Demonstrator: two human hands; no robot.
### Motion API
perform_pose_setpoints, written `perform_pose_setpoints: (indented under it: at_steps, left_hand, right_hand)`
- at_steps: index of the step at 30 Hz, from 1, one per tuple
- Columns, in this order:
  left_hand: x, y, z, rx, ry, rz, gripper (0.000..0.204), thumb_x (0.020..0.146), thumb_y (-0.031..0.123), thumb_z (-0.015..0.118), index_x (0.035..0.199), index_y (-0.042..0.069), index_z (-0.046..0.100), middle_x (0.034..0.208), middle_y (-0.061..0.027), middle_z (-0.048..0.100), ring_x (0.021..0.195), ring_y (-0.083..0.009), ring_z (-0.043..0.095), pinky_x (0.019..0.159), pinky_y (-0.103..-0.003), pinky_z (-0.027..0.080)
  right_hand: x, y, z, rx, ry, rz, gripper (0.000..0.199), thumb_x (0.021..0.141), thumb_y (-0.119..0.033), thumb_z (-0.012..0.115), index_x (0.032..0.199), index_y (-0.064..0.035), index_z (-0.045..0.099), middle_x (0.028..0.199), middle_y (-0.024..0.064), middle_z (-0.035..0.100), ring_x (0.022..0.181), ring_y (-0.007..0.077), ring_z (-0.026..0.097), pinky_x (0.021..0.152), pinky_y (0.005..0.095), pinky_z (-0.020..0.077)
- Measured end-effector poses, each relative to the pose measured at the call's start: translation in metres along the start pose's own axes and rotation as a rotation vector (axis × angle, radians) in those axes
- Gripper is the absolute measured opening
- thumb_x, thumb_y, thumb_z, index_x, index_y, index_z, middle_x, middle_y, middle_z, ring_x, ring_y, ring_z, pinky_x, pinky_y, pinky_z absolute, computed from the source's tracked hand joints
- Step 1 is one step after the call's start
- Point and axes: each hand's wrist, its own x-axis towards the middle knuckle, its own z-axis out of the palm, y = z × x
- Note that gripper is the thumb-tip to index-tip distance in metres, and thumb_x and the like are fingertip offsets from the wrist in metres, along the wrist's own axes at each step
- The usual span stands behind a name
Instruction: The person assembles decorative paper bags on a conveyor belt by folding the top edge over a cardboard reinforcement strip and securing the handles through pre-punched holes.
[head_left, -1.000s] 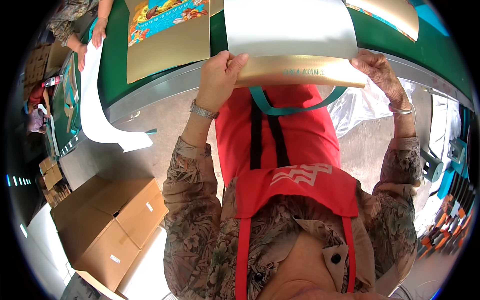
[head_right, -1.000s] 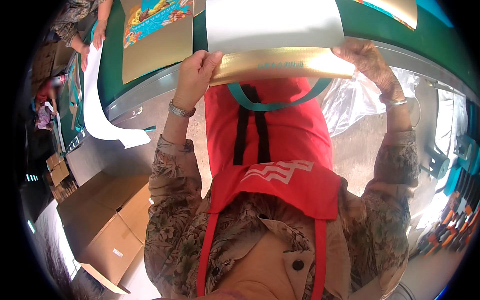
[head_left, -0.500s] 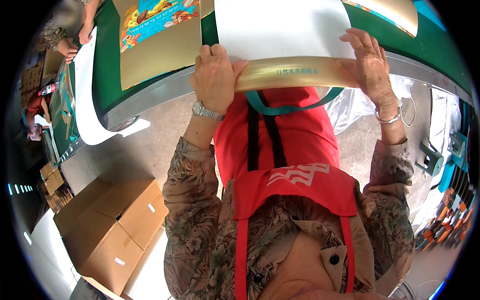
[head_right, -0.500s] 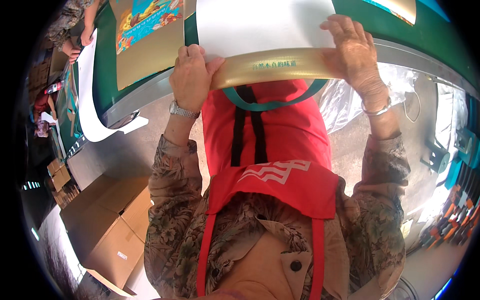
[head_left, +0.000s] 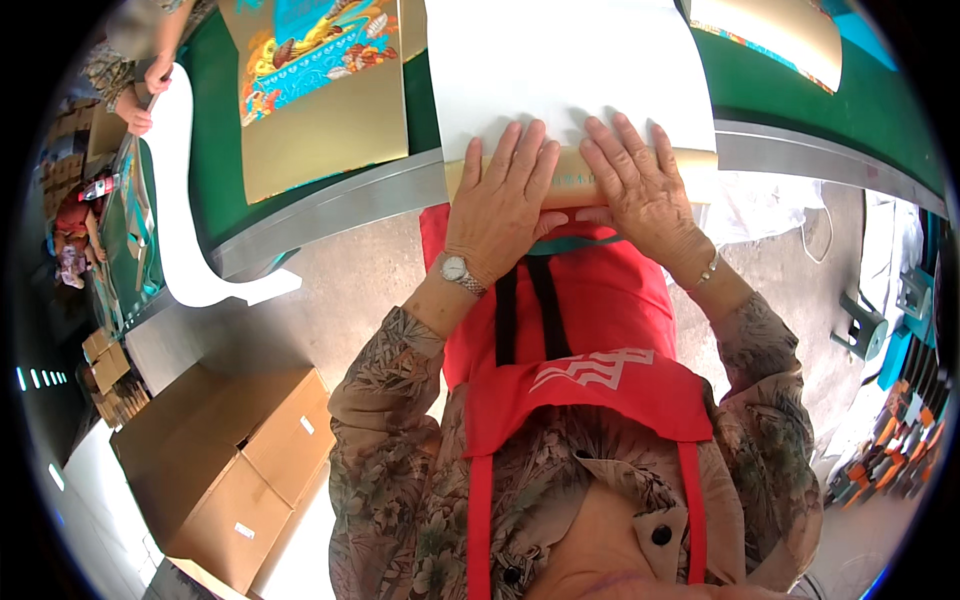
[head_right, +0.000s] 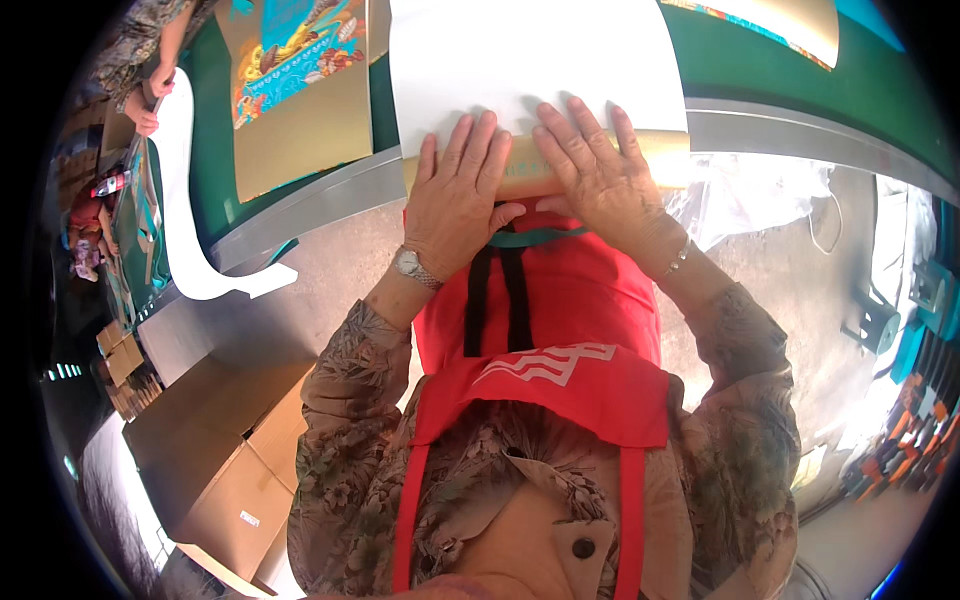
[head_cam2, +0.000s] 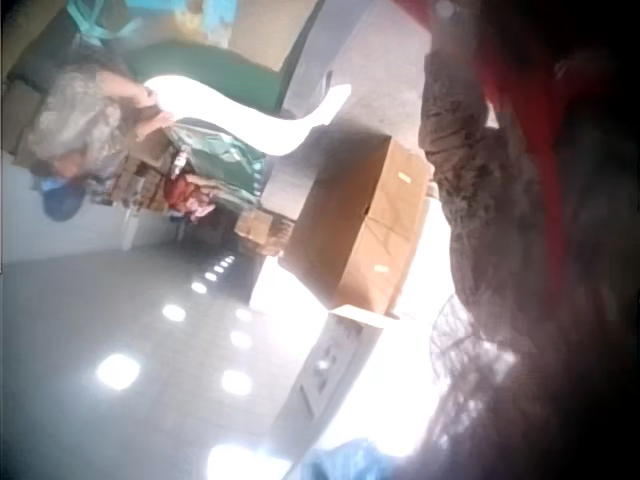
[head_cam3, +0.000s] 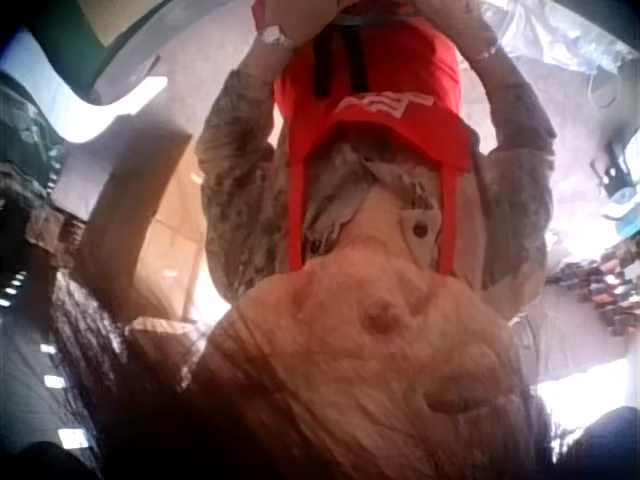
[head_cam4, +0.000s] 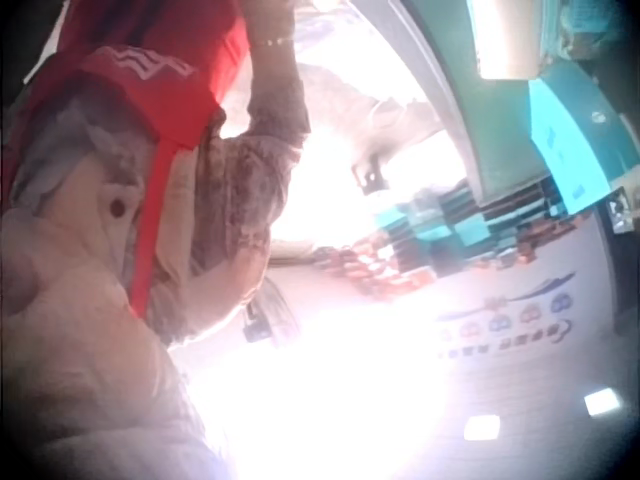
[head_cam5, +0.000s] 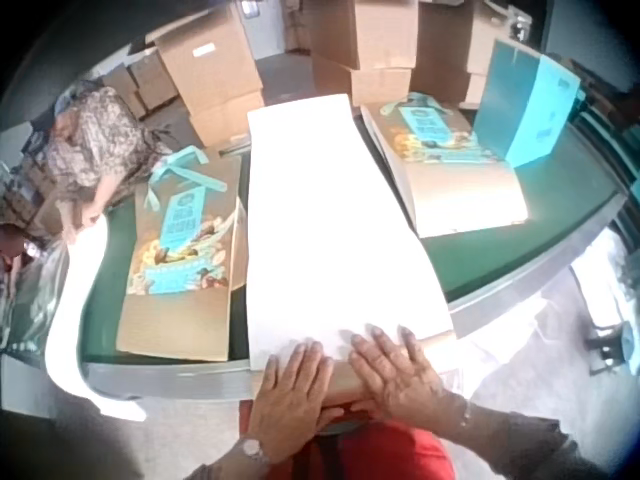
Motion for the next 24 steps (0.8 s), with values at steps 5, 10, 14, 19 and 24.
perform_pose_setpoints:
  at_steps: [5,10,14,19,24]
  left_hand:
    - [0.004,-0.007,0.003,0.225,0.05,0.08,0.055,0.095,0.023,0.059,0.146,0.005,0.051,0.155,-0.0131,0.048,0.144,-0.032,0.045,0.115,-0.054,0.037]
    - [-0.02,0.032,-0.029,0.067,-0.122,0.021,0.054,0.094,0.016,0.055,0.146,0.002,0.049,0.153,-0.0185,0.048,0.141,-0.0347,0.048,0.113,-0.054,0.04]
    - [-0.034,0.065,-0.072,-0.2,-0.207,0.018,0.057,0.099,0.031,0.056,0.144,-0.003,0.049,0.147,-0.0251,0.052,0.135,-0.0375,0.052,0.11,-0.049,0.042]
    - [-0.014,-0.014,-0.104,-0.344,0.186,0.079,0.052,0.096,0.018,0.063,0.14,-0.007,0.051,0.146,-0.0264,0.053,0.134,-0.0409,0.053,0.113,-0.047,0.042]
    - [0.011,-0.059,-0.061,-0.282,0.242,-0.062,0.071,0.083,0.001,0.072,0.149,0.002,0.045,0.154,-0.0183,0.048,0.139,-0.0356,0.048,0.114,-0.043,0.042]
  right_hand:
    - [0.006,-0.002,-0.006,-0.202,0.148,-0.036,0.061,0.091,-0.024,0.064,0.148,-0.0089,0.048,0.159,0.0064,0.042,0.147,0.0295,0.041,0.119,0.0564,0.0316]
    - [-0.02,-0.025,-0.051,-0.146,0.04,-0.016,0.05,0.088,-0.015,0.061,0.138,-0.0057,0.059,0.155,0.0123,0.046,0.141,0.0293,0.047,0.111,0.0536,0.0417]
    - [-0.038,-0.042,-0.096,0.017,-0.073,-0.082,0.036,0.084,-0.016,0.065,0.119,-0.0072,0.067,0.117,0.0063,0.065,0.106,0.0226,0.062,0.087,0.0387,0.0525]
    - [-0.059,-0.006,-0.18,0.027,0.15,-0.087,0.026,0.069,-0.008,0.071,0.095,-0.0096,0.074,0.091,0.0024,0.069,0.084,0.0247,0.065,0.072,0.0397,0.0534]
    - [-0.096,0.009,-0.273,0.244,0.11,0.012,0.029,0.081,-0.026,0.065,0.092,0.0006,0.071,0.091,0.011,0.067,0.083,0.0336,0.062,0.074,0.0432,0.0476]
